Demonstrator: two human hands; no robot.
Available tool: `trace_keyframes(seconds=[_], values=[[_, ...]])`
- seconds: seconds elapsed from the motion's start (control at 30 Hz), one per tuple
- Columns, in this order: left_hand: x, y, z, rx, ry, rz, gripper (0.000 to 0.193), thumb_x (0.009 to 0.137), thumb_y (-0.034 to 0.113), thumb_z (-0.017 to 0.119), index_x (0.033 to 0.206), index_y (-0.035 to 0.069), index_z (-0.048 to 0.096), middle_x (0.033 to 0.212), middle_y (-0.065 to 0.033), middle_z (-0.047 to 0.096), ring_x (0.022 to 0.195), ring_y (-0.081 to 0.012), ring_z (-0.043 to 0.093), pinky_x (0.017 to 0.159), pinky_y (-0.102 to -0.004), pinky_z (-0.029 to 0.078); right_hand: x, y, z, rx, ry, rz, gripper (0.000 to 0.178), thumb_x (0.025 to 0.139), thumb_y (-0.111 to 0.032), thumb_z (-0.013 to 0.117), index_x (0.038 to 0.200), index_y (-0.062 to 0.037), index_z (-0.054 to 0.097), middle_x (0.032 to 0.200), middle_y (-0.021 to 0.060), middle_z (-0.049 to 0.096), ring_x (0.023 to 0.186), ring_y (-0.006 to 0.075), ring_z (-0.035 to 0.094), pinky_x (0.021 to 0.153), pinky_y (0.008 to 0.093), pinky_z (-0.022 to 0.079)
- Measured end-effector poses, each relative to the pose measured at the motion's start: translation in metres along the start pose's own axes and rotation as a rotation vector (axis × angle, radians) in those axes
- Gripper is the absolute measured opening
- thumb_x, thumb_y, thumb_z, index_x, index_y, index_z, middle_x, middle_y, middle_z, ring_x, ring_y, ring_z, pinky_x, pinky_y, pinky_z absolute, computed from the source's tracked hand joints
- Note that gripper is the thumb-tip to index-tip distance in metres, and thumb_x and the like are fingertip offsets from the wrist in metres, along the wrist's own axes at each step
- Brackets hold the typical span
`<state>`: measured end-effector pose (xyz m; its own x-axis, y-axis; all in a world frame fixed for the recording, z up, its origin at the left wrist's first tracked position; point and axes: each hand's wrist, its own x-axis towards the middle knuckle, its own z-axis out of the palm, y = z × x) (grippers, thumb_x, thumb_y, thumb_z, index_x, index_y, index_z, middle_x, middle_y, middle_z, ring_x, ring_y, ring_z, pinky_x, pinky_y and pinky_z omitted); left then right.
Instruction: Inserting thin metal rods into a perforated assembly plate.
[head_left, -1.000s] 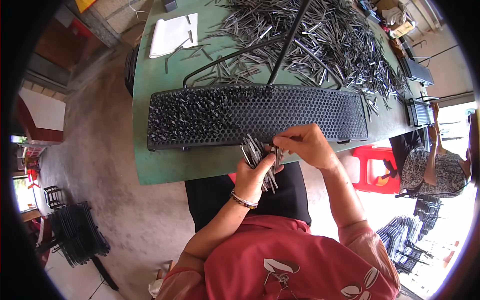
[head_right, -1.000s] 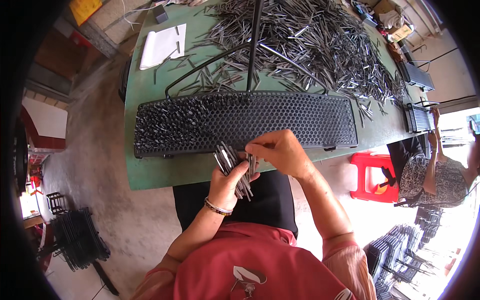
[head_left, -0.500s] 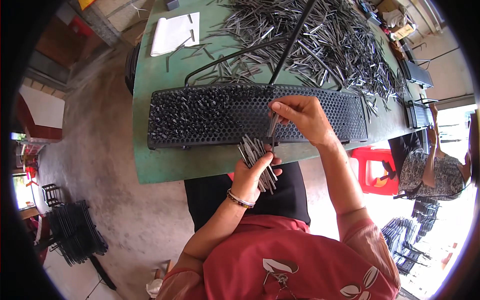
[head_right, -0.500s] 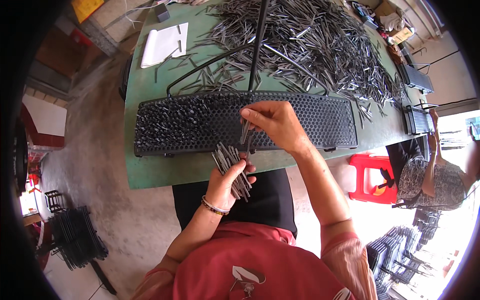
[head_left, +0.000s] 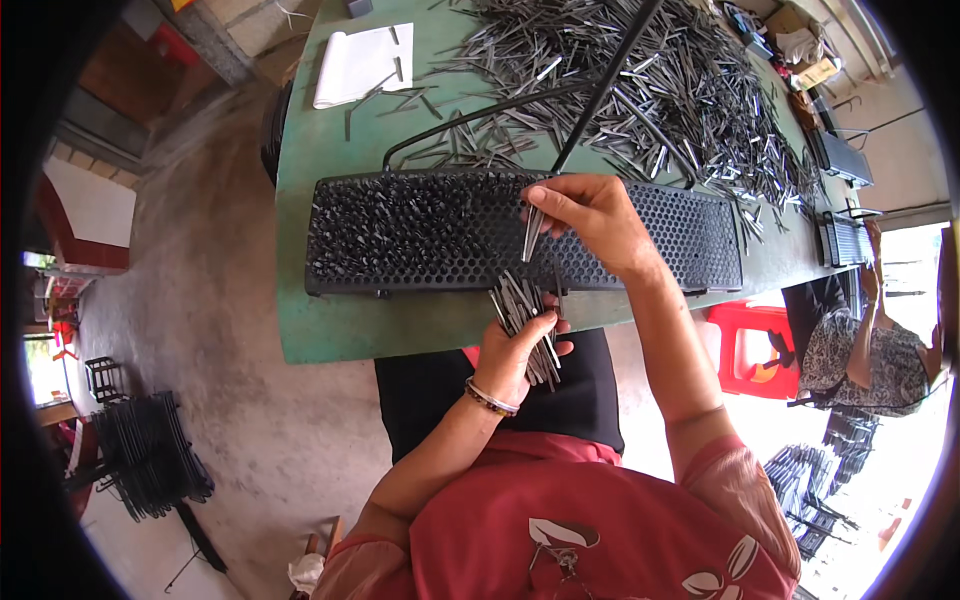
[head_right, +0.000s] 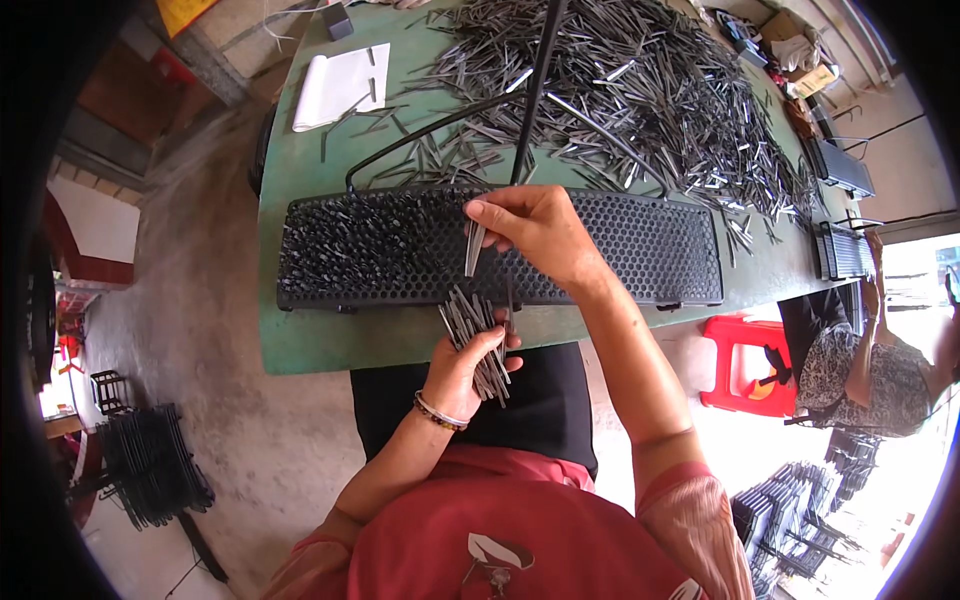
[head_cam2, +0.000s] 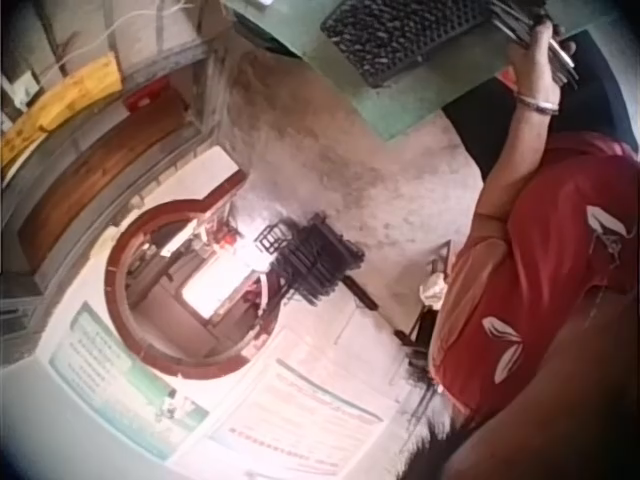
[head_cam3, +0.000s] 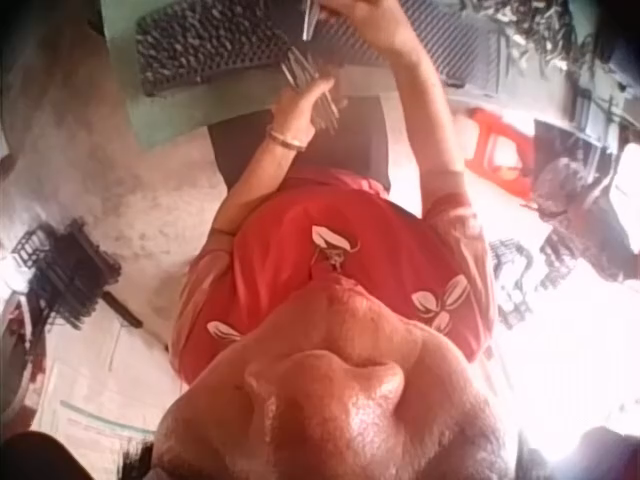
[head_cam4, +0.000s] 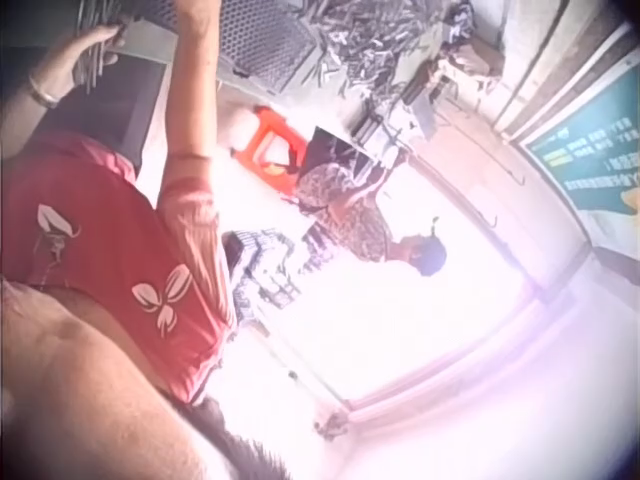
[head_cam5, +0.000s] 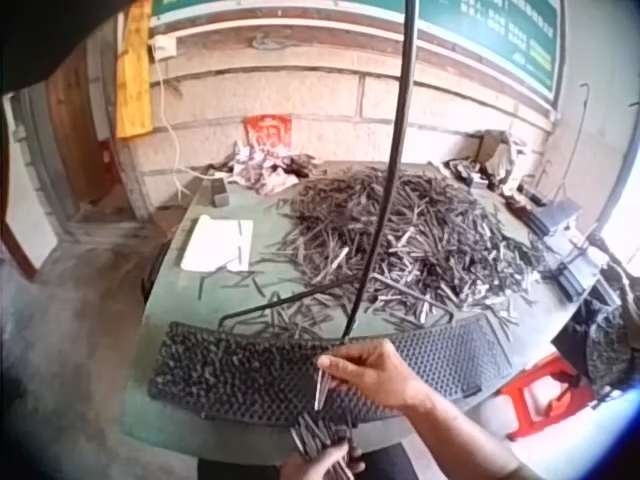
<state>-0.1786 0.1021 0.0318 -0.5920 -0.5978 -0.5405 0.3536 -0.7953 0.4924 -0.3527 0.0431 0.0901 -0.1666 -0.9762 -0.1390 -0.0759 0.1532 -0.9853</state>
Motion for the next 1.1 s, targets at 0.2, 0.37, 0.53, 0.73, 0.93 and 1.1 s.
trace_keyframes(seconds=[0.2, 0.37, 0.53, 0.73, 0.93, 1.1], values=[[0.000, 0.001, 0.007, 0.010, 0.000, 0.006, 0.022, 0.089, 0.017, 0.062, 0.107, 0.003, 0.059, 0.097, -0.0081, 0.064, 0.085, -0.0161, 0.063, 0.067, -0.0332, 0.058, -0.027, 0.004, -0.015, -0.168, -0.024, 0.076, 0.024, 0.086, -0.021, 0.068, 0.093, 0.0029, 0.070, 0.071, 0.0034, 0.066, 0.062, 0.0053, 0.056, 0.054, 0.0200, 0.044], [0.002, 0.000, 0.006, -0.110, -0.076, -0.032, 0.033, 0.087, 0.016, 0.051, 0.115, -0.001, 0.055, 0.100, -0.0135, 0.064, 0.086, -0.0216, 0.064, 0.070, -0.0371, 0.057, -0.042, 0.010, -0.016, -0.206, -0.109, 0.152, 0.019, 0.086, -0.016, 0.067, 0.094, 0.0014, 0.070, 0.071, 0.0027, 0.066, 0.059, 0.0046, 0.056, 0.050, 0.0193, 0.044], [0.001, 0.005, 0.008, -0.213, -0.133, -0.060, 0.032, 0.086, 0.016, 0.053, 0.114, 0.001, 0.056, 0.098, -0.0125, 0.064, 0.086, -0.0218, 0.064, 0.068, -0.0360, 0.057, -0.040, 0.010, -0.020, -0.296, -0.167, 0.177, 0.020, 0.085, -0.016, 0.068, 0.095, 0.0015, 0.070, 0.071, 0.0039, 0.066, 0.058, 0.0048, 0.056, 0.046, 0.0200, 0.042], [0.004, 0.000, 0.013, 0.013, 0.001, -0.011, 0.024, 0.086, 0.019, 0.065, 0.105, 0.003, 0.060, 0.090, -0.0066, 0.064, 0.076, -0.0159, 0.063, 0.058, -0.0296, 0.055, -0.045, 0.011, -0.015, -0.331, -0.088, 0.103, 0.023, 0.084, -0.015, 0.068, 0.101, -0.0003, 0.069, 0.072, 0.0039, 0.067, 0.060, 0.0045, 0.057, 0.049, 0.0197, 0.045], [0.003, 0.001, 0.013, 0.056, 0.057, -0.019, 0.022, 0.086, 0.016, 0.064, 0.103, 0.002, 0.060, 0.088, -0.0073, 0.064, 0.074, -0.0167, 0.063, 0.056, -0.0301, 0.055, -0.047, 0.009, -0.017, -0.173, -0.037, 0.096, 0.022, 0.086, -0.012, 0.066, 0.105, -0.0007, 0.067, 0.080, 0.0047, 0.069, 0.070, 0.0061, 0.061, 0.058, 0.0205, 0.049], [0.000, -0.001, 0.010, 0.072, 0.064, 0.020, 0.022, 0.085, 0.015, 0.064, 0.101, 0.000, 0.061, 0.088, -0.0080, 0.064, 0.074, -0.0180, 0.064, 0.055, -0.0304, 0.055, -0.030, 0.003, -0.009, -0.095, 0.184, -0.138, 0.020, 0.089, -0.008, 0.063, 0.106, 0.0014, 0.066, 0.087, 0.0066, 0.070, 0.081, 0.0081, 0.064, 0.069, 0.0205, 0.050]])
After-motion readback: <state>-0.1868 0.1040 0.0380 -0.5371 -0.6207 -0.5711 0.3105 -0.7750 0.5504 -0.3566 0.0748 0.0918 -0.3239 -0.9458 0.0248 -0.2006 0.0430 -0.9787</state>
